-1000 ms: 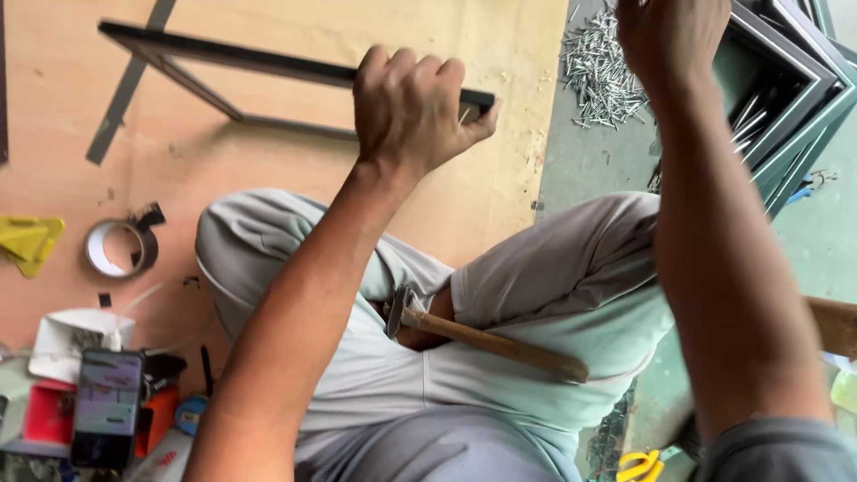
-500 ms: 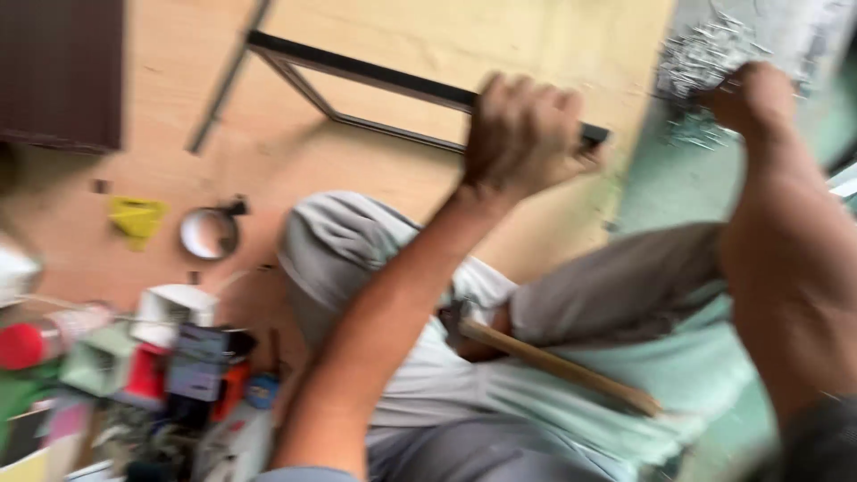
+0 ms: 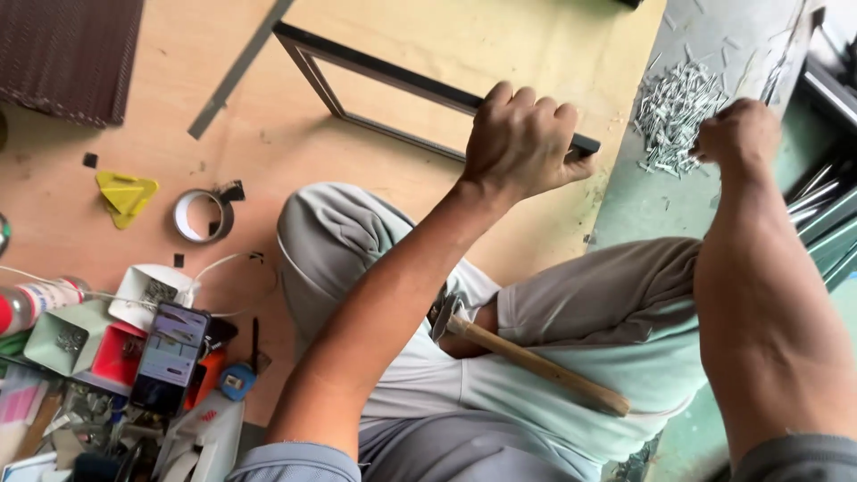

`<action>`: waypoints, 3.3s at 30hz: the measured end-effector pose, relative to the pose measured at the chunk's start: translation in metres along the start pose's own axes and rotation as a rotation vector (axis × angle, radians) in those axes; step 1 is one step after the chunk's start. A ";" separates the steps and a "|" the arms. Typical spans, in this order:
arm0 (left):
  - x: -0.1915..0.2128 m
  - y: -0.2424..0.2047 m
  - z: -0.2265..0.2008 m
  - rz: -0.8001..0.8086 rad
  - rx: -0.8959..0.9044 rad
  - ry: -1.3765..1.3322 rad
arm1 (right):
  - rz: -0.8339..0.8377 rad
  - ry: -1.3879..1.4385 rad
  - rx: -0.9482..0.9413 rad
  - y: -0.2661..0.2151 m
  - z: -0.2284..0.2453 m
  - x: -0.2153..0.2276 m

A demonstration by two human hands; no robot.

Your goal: The recorder is shown assembling a black picture frame by fitting corners and hammering small nails.

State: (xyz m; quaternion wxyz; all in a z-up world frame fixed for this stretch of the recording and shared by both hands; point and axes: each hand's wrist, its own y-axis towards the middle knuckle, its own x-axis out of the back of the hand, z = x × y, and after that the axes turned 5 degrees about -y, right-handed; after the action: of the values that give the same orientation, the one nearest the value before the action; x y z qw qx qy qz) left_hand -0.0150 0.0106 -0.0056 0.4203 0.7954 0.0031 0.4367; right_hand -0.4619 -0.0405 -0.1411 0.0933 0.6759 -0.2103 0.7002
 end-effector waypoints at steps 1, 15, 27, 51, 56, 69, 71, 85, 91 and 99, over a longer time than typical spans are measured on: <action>0.000 0.002 0.001 0.085 0.017 -0.017 | -0.111 -0.012 -0.002 0.005 -0.005 0.000; -0.018 -0.004 0.004 0.025 -0.028 -0.063 | -0.494 0.740 0.559 -0.254 0.164 0.174; 0.008 -0.008 0.034 -0.020 -0.047 -0.006 | -0.320 1.260 0.607 -0.269 0.194 0.193; 0.023 -0.003 0.044 -0.038 -0.086 0.079 | -0.153 1.150 0.758 -0.249 0.229 0.150; 0.022 -0.005 0.040 -0.012 -0.045 0.063 | -0.159 0.976 0.730 -0.255 0.238 0.148; 0.028 -0.004 0.039 -0.083 -0.070 -0.021 | -0.298 0.776 0.758 -0.258 0.245 0.151; 0.029 -0.006 0.038 -0.051 -0.057 0.004 | -0.351 0.672 0.783 -0.258 0.245 0.152; 0.025 0.004 0.045 -0.026 -0.108 0.084 | -0.574 0.450 0.903 -0.247 0.254 0.159; 0.029 -0.008 0.040 -0.016 -0.090 0.064 | -0.463 0.432 0.936 -0.260 0.248 0.165; 0.034 -0.012 0.033 0.018 -0.060 0.026 | -0.305 0.453 0.865 -0.269 0.240 0.173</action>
State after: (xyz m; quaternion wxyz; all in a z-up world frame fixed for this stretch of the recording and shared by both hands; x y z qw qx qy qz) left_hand 0.0334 0.0092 0.0015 0.4400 0.7767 -0.0115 0.4506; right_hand -0.1441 0.0727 0.0741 -0.0507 0.5070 0.2251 0.8305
